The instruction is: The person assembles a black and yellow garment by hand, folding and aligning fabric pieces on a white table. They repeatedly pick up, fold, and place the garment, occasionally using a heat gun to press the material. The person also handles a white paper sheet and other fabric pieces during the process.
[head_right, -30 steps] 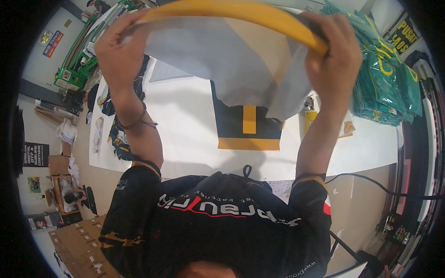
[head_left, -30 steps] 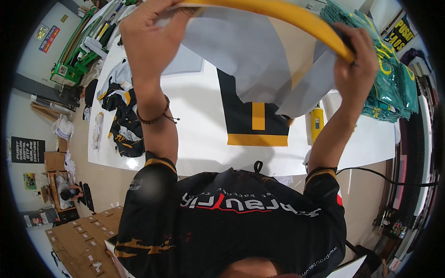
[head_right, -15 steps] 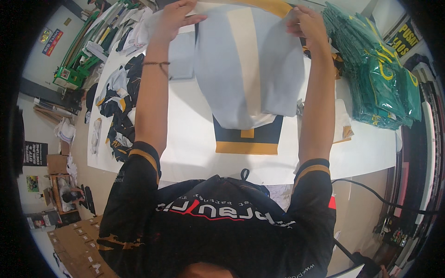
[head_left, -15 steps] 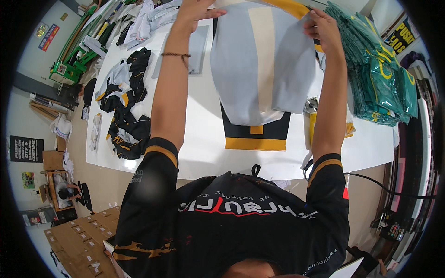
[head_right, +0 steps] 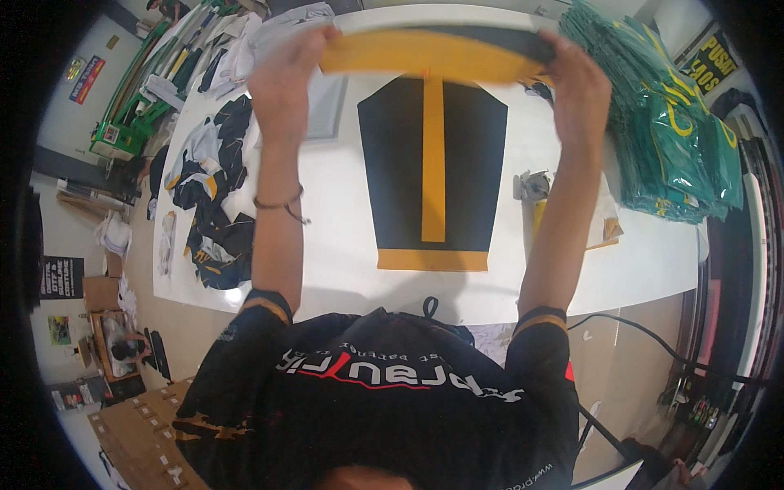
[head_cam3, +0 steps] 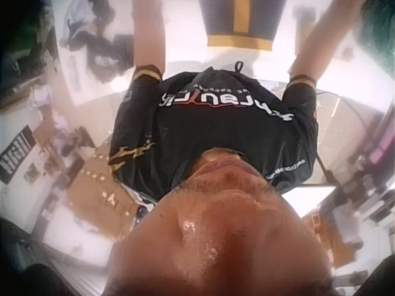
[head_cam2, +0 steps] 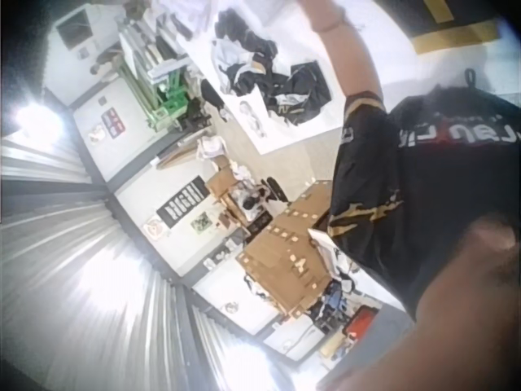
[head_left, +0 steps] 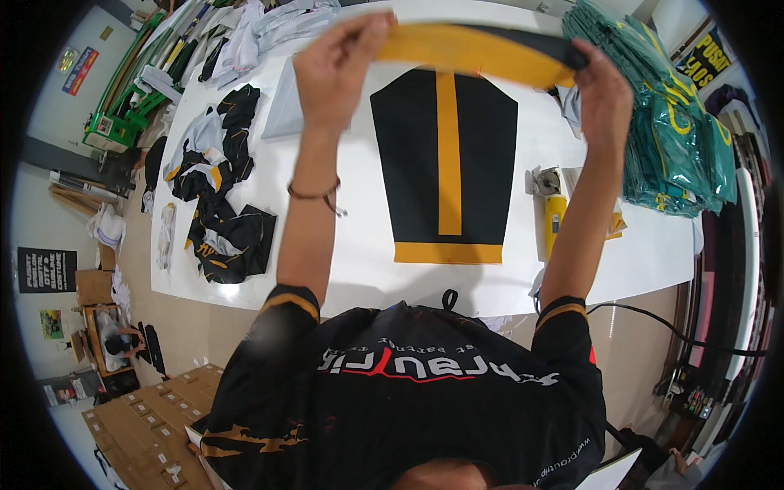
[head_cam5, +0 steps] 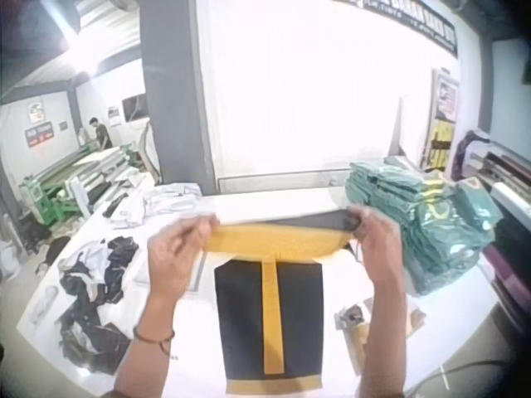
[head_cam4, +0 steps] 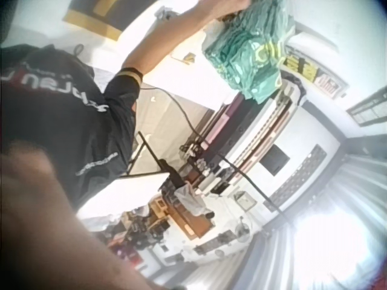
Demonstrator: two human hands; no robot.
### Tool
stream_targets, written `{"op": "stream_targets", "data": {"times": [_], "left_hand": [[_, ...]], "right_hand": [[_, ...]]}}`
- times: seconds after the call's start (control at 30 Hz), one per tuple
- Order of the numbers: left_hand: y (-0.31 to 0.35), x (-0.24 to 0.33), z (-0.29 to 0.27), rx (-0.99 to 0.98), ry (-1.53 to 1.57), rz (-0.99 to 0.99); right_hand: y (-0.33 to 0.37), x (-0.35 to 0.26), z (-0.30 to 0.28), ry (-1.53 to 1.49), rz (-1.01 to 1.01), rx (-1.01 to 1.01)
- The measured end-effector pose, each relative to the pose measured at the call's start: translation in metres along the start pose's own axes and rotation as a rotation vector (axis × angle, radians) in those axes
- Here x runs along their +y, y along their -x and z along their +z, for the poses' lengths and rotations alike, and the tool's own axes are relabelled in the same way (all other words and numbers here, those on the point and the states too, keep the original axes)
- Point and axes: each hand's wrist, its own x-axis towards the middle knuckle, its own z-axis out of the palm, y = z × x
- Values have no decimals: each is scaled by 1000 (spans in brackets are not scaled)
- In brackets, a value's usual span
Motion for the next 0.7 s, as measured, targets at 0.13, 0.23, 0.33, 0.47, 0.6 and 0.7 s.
{"op": "stream_targets", "data": {"times": [0.13,0.23,0.33,0.47,0.6,0.7], "left_hand": [[79,-55,0,-21,31,-277],[129,-116,3,-15,-32,-393],[161,-155,1,-118,-91,-590],[205,-190,-11,-156,-210,-651],[241,-185,-11,-243,-276,-707],[270,-179,-17,-278,-332,-719]], "right_hand": [[51,78,-23,296,141,73],[81,146,-51,316,298,70],[113,215,-82,491,298,96],[162,242,-67,624,367,199],[207,255,-79,841,396,203],[236,244,-75,924,388,226]]}}
